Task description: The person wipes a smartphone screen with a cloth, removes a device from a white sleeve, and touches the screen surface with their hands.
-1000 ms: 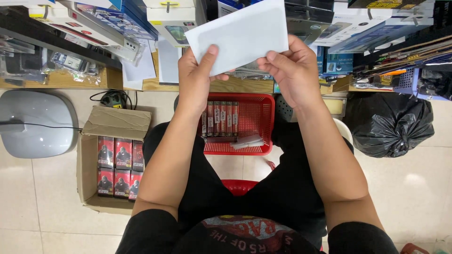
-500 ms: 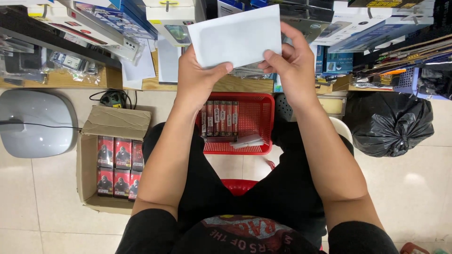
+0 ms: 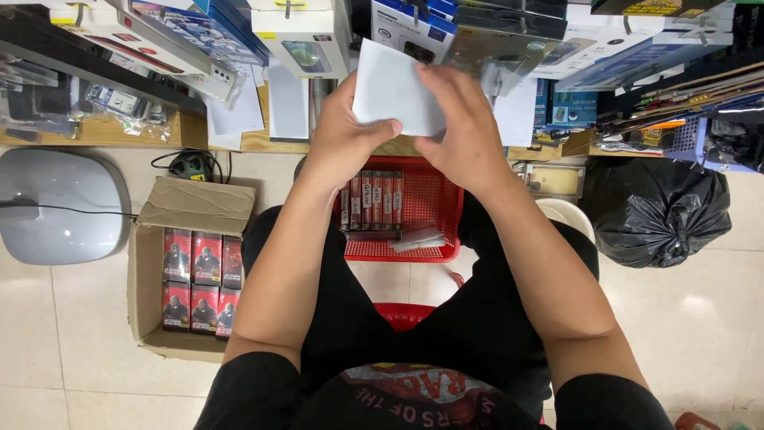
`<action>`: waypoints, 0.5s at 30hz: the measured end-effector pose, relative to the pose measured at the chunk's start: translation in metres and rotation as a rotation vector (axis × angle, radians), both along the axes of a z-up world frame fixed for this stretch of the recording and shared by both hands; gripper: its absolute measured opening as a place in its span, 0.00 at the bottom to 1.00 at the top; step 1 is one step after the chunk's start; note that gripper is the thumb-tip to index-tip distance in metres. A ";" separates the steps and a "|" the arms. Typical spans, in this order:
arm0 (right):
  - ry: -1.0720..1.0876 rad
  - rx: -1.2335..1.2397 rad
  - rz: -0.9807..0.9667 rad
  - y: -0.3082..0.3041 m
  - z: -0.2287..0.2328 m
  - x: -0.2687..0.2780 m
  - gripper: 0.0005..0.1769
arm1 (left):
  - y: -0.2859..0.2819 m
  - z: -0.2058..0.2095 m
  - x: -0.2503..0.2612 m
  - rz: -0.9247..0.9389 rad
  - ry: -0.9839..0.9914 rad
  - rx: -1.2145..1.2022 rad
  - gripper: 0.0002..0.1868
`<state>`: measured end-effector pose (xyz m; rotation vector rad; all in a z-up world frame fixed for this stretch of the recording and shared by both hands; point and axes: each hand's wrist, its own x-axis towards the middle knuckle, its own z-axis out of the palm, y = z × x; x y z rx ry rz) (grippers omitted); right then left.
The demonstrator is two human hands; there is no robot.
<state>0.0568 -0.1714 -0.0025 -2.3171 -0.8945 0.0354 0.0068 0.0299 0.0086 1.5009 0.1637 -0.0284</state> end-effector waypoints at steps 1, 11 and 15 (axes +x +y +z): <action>-0.027 0.023 0.012 0.000 -0.006 0.001 0.51 | -0.001 0.001 0.000 0.011 0.028 -0.012 0.28; 1.099 0.765 -0.116 0.021 0.006 -0.009 0.26 | 0.001 -0.004 0.003 0.121 -0.163 0.035 0.26; 1.155 0.736 -0.203 0.023 -0.019 -0.009 0.20 | 0.002 -0.017 0.006 0.181 -0.121 -0.181 0.07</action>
